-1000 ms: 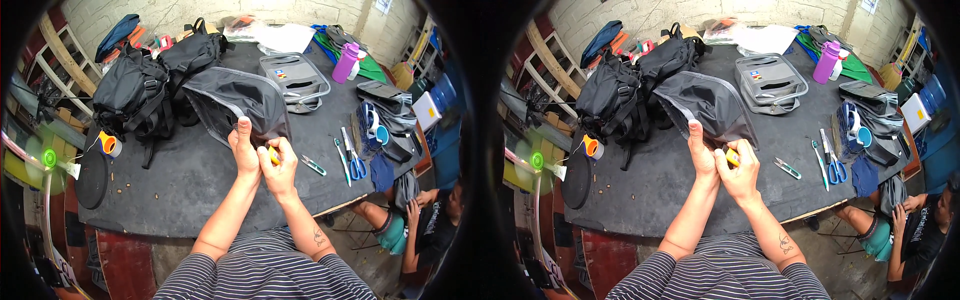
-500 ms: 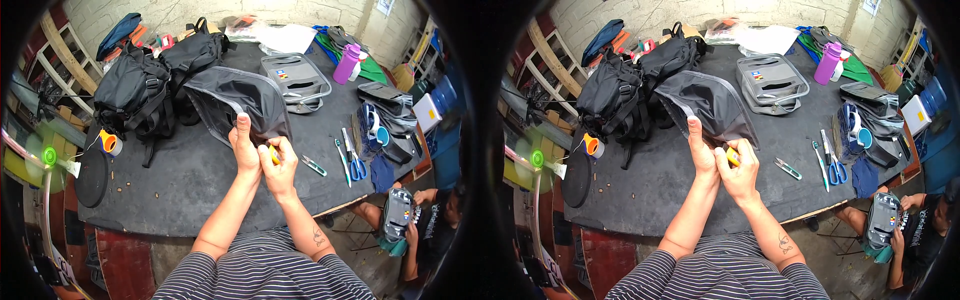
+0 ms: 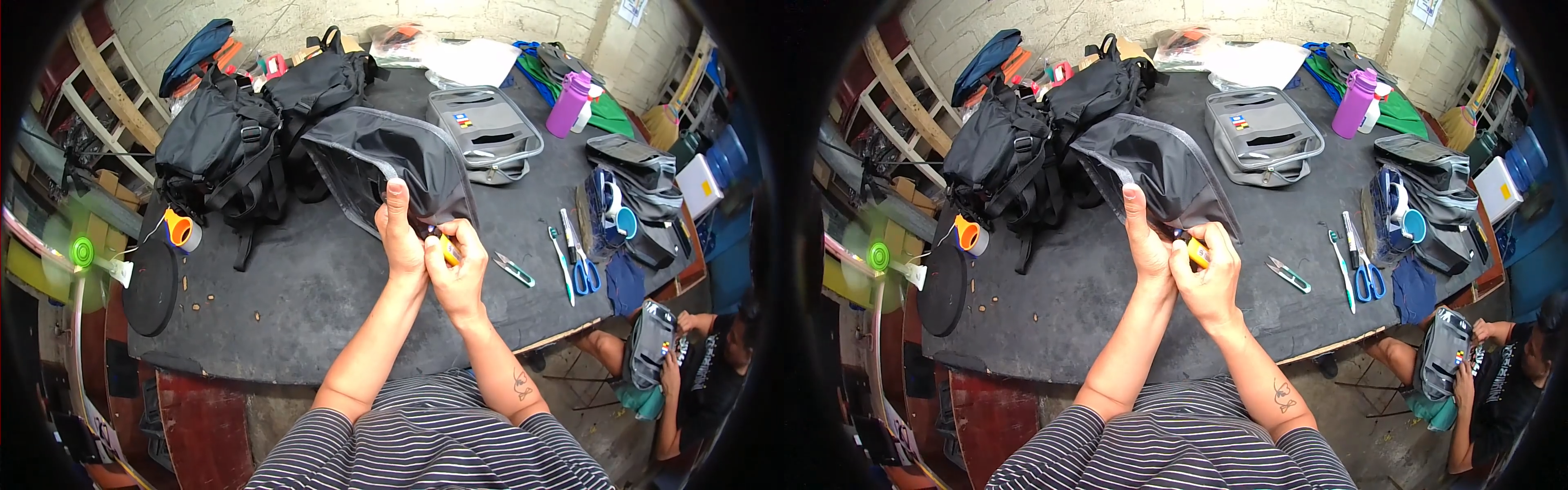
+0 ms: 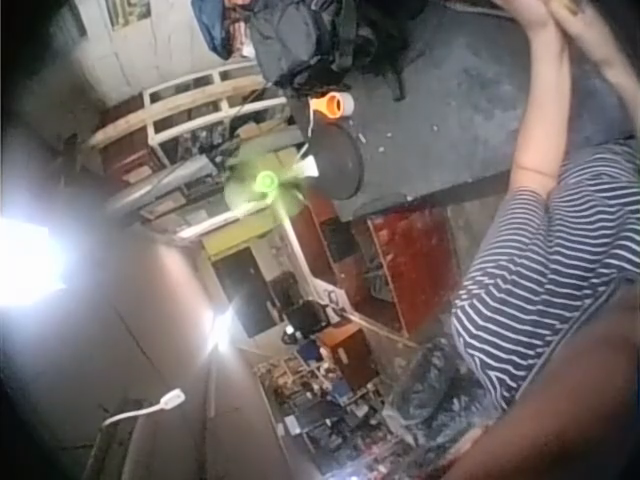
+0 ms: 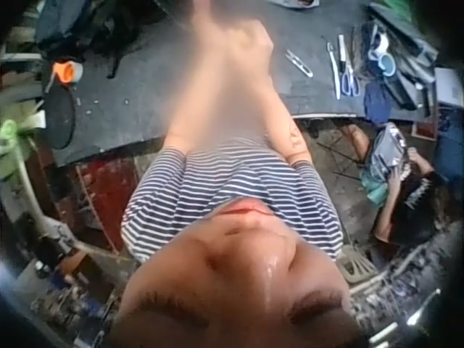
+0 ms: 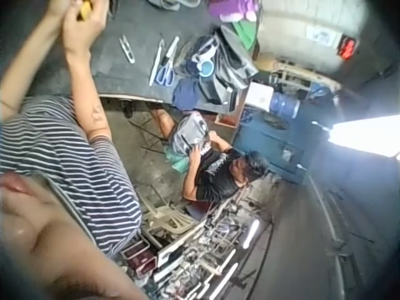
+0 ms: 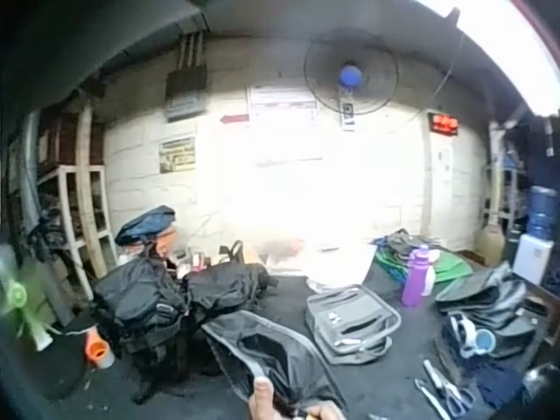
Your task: Inspecting and trimming loose threads from textile bags using a brush, snips, and a lighter to singe ends.
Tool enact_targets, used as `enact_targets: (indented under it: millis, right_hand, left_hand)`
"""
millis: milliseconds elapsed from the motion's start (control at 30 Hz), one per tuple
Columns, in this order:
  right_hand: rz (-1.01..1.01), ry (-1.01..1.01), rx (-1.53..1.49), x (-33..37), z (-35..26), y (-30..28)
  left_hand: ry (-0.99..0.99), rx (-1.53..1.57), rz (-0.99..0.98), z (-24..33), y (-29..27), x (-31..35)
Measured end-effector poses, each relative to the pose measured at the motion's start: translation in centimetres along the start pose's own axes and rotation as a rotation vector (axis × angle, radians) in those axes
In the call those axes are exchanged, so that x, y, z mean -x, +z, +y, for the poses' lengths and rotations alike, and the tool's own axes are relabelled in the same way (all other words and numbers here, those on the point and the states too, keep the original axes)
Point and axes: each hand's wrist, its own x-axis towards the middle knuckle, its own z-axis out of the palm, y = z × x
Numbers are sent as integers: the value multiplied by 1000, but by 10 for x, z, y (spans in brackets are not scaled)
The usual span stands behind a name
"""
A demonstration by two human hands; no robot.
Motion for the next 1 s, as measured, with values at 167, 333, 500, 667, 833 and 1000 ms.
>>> enact_targets:
  millis: [167, 333, 500, 667, 833, 1000]
  right_hand:
    - [26, 8, -90, 2, 2, 2]
    - [11, 76, -72, -1, 2, 1]
    - [66, 183, -645, -17, 0, -14]
    - [43, 216, -653, -14, 1, -14]
    - [53, 170, -657, -14, -4, -11]
    - [36, 181, -661, -16, -4, -14]
  left_hand:
    - [-18, 35, -31, 4, 1, 2]
    - [16, 15, -65, 5, -3, 2]
    - [-16, -181, -312, 4, -22, 3]
    - [173, -267, -123, -4, -11, 5]
    - [97, -181, -89, 0, -16, 0]
    - [-42, -49, -249, 21, -15, 0]
